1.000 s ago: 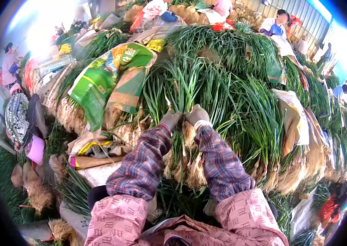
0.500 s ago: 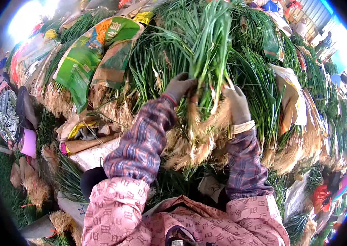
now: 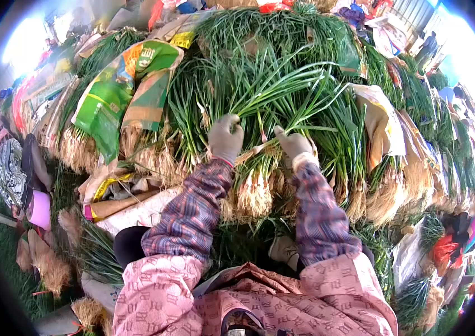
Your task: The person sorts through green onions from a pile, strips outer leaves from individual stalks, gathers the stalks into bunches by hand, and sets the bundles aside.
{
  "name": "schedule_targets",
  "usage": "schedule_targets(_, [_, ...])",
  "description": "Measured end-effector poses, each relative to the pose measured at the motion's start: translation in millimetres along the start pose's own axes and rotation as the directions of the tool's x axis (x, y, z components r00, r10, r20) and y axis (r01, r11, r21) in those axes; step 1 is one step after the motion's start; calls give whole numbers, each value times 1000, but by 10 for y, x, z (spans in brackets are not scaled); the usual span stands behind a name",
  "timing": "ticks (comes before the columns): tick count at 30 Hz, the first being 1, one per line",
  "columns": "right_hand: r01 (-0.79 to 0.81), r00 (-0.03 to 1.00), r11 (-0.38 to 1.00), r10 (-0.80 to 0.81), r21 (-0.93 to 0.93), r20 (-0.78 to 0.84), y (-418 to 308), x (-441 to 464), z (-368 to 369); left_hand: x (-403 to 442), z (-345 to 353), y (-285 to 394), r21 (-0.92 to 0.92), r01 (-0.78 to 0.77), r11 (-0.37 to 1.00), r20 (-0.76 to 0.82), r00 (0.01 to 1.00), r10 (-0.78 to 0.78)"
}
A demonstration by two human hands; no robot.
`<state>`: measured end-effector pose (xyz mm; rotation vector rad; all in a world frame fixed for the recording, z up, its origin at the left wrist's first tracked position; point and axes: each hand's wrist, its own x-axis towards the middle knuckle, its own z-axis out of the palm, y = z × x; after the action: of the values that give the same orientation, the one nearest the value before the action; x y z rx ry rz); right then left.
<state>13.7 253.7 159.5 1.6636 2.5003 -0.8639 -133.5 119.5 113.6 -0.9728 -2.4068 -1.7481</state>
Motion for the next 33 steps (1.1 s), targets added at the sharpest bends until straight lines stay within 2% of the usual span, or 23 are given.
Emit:
schedule_targets(2, [69, 997, 997, -70, -46, -23, 82, 370, 256, -157, 96, 128, -79, -12, 997, 189, 982, 26])
schedule_targets(5, [186, 982, 981, -183, 58, -51, 8, 77, 108, -355, 28, 556, 208, 127, 970, 550, 805, -223])
schedule_targets(6, [85, 996, 946, -80, 314, -30, -161, -303, -12, -509, 170, 359, 90, 11, 996, 532, 845, -57])
schedule_targets(7, [230, 968, 918, -251, 324, 24, -68, -285, 91, -613, 185, 336, -22, -109, 994, 501, 859, 105])
schedule_targets(9, [278, 896, 853, -397, 442, 202, 171, -269, 208, -802, 157, 250, -187, 408, 893, 655, 730, -196])
schedule_targets(11, [37, 931, 770, -258, 637, 258, 158, -373, 25, -980, 9, 382, 255, 66, 965, 489, 852, -187])
schedule_targets(12, [258, 899, 692, -427, 674, 94, 209, -307, 147, -1095, -58, 441, 306, 10, 952, 443, 883, -152])
schedule_targets(13, [466, 815, 573, -575, 674, -75, 208, -278, 256, -1137, -84, 469, 364, 7, 931, 456, 871, -185])
schedule_targets(14, [361, 889, 718, -457, 595, 13, 96, -395, 185, -1173, -109, 492, 422, 2, 906, 466, 857, -219])
schedule_targets(15, [536, 841, 715, -497, 450, -212, 353, 71, 635, -1205, -147, 529, 479, -4, 878, 472, 844, -254])
schedule_targets(17, [184, 959, 972, -145, 144, -242, 35, -573, 138, -1266, -281, 603, 460, -44, 887, 417, 892, -173])
schedule_targets(18, [329, 676, 942, -286, -69, -679, 123, -721, 167, -1312, -343, 574, 381, -54, 923, 385, 917, -105])
schedule_targets(19, [392, 376, 896, -363, -209, -852, 244, -642, 119, -1327, -399, 545, 300, -71, 951, 347, 937, -39])
schedule_targets(20, [502, 333, 843, -395, -194, -856, 327, -648, 86, -1297, -450, 516, 217, 6, 976, 422, 901, -100])
schedule_targets(21, [602, 287, 779, -415, -174, -863, 391, -679, 100, -1319, -467, 412, -119, 216, 969, 510, 851, -127])
schedule_targets(22, [623, 600, 771, -360, 134, -714, 391, -744, 127, -1304, -619, 492, -318, 485, 815, 667, 725, -171])
schedule_targets(23, [480, 877, 614, -340, 626, -339, 371, -768, 145, -1294, -803, 645, -424, 721, 548, 805, 577, -138])
schedule_targets(24, [254, 931, 481, -357, 839, -77, 365, -772, 209, -1299, -931, 764, -477, 731, 488, 814, 577, -68])
schedule_targets(25, [-33, 890, 340, -418, 940, 182, 334, -774, 281, -1322, -933, 625, -544, 794, 270, 836, 540, 97])
schedule_targets(27, [-419, 749, 47, -548, 907, 374, 128, -935, 364, -1359, -843, 415, -552, 833, -30, 739, 506, 445])
schedule_targets(29, [-360, 700, -48, -674, 932, 235, -78, -1080, 505, -1428, -876, 379, -539, 839, -77, 766, 527, 368])
schedule_targets(31, [-128, 805, 86, -572, 988, 154, -153, -1099, 645, -1472, -934, 346, -515, 850, -109, 800, 522, 296])
schedule_targets(33, [176, 887, 442, -458, 879, 52, -86, -883, 902, -1479, -990, 357, -530, 848, -8, 837, 525, 157])
